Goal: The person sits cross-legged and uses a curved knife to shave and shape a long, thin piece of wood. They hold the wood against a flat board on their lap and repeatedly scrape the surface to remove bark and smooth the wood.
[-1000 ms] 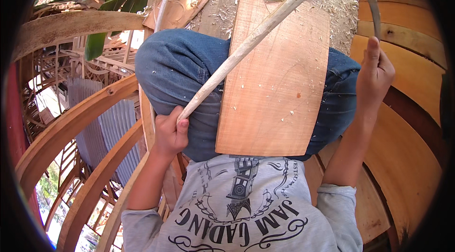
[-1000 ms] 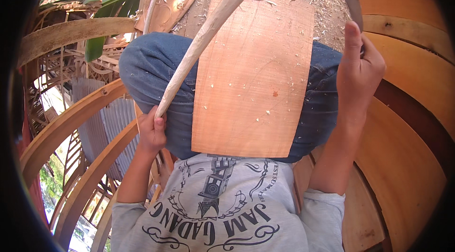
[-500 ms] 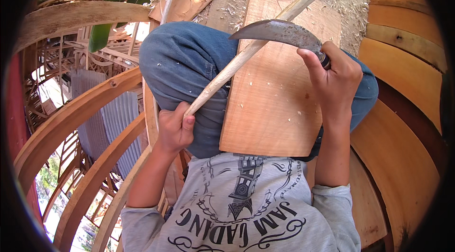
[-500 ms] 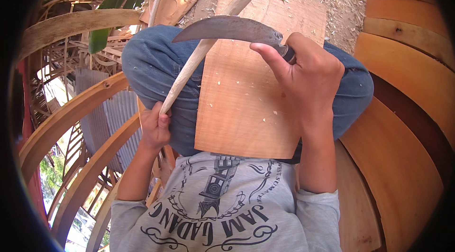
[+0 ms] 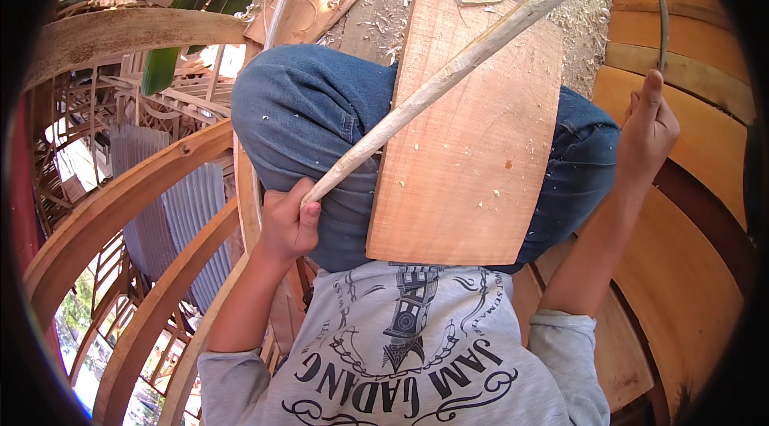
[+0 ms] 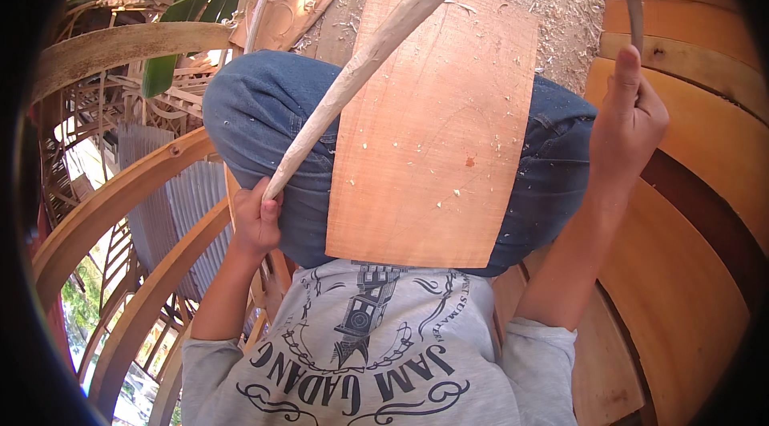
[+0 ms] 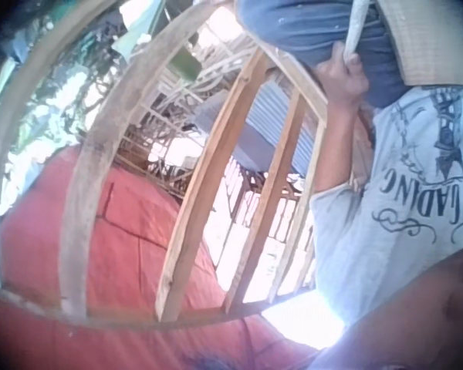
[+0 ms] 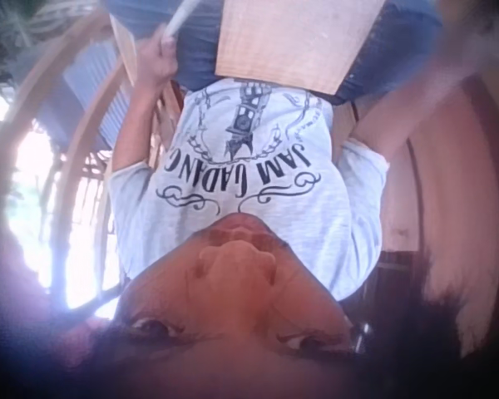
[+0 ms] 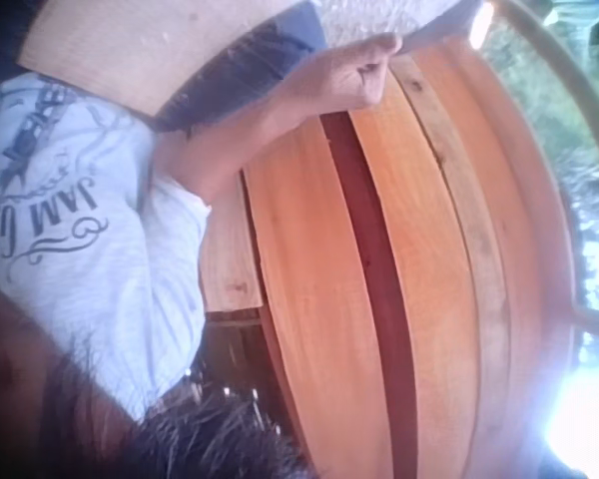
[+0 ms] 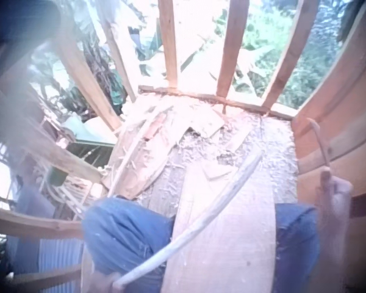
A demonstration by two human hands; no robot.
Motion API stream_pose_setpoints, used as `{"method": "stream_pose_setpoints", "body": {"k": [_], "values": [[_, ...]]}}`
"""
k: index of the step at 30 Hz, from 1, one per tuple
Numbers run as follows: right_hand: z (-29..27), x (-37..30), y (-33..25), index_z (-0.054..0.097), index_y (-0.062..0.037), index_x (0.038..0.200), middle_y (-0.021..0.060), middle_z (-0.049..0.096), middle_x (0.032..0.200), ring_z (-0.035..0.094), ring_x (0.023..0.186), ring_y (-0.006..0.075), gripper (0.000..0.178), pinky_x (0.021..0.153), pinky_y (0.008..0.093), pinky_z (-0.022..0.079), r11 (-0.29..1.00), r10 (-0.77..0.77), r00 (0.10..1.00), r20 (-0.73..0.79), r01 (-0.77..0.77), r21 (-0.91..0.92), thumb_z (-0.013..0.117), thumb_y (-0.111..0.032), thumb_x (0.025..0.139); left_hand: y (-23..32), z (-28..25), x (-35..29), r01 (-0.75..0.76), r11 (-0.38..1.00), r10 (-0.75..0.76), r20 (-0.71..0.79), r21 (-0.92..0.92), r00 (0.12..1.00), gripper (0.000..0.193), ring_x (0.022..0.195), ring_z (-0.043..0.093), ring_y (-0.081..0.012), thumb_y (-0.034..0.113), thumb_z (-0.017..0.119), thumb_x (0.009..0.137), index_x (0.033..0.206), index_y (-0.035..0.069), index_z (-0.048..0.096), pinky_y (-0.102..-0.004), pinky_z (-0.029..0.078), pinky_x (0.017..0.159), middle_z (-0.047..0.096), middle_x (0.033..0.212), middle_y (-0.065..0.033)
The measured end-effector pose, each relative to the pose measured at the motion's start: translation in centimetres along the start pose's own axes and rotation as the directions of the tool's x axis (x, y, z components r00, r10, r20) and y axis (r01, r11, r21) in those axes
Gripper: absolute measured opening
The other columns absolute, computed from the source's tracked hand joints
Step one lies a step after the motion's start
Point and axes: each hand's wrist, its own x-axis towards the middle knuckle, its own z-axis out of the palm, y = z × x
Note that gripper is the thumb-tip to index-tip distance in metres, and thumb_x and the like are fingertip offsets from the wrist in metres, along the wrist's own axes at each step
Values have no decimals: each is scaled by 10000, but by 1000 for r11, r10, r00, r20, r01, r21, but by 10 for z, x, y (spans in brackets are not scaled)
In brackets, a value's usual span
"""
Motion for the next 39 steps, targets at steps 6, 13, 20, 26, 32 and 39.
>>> {"method": "stream_pose_setpoints", "body": {"k": [6, 13, 20, 26, 32, 39], "values": [[61, -64, -34, 501, -51, 582, 75, 395, 454, 357, 379, 201, 489, 382, 292, 305, 893, -373, 864, 337, 433, -121, 739, -455, 720, -3, -2, -2, 7, 999, -7, 2, -44, 1000, 429, 393, 463, -245, 365, 425, 952, 685, 35, 491, -321, 328, 414, 378, 503, -61], [63, -40, -26, 447, -67, 549, 53, 361, 451, 319, 388, 186, 544, 376, 292, 289, 779, -522, 820, 236, 570, -261, 742, -507, 675, -3, -3, 1, -2, 998, 3, 21, -56, 1000, 401, 408, 480, -243, 338, 436, 951, 703, 31, 508, -323, 344, 421, 413, 519, -64], [68, -31, -20, 472, -47, 556, 55, 358, 452, 306, 396, 177, 536, 386, 291, 280, 816, -495, 856, 151, 517, -258, 736, -489, 704, 0, -7, 5, -7, 998, 12, 64, -67, 998, 386, 406, 483, -246, 326, 441, 950, 711, 31, 510, -321, 353, 425, 409, 510, -68], [64, -23, -30, 488, -21, 553, 61, 333, 432, 285, 401, 143, 533, 389, 286, 252, 873, -425, 898, 116, 441, -210, 705, -459, 766, -3, -7, 1, 46, 992, -39, 64, -118, 997, 391, 406, 477, -241, 327, 436, 949, 712, 25, 509, -318, 351, 431, 401, 512, -71], [71, -56, -38, 525, -23, 583, 70, 375, 429, 341, 381, 163, 495, 391, 294, 299, 899, -380, 880, 285, 424, -109, 674, -441, 802, -3, -7, 4, 56, 992, -49, 67, -112, 997, 387, 413, 476, -238, 323, 433, 947, 704, 28, 497, -321, 354, 438, 398, 521, -69], [54, -31, -34, 493, -32, 604, 96, 448, 477, 432, 406, 244, 455, 407, 311, 349, 840, -401, 864, 305, 479, -253, 667, -396, 815, 0, -4, 2, -17, 1000, 18, 24, -23, 1000, 373, 401, 470, -246, 308, 429, 947, 701, 34, 493, -323, 351, 430, 389, 503, -73]]}}
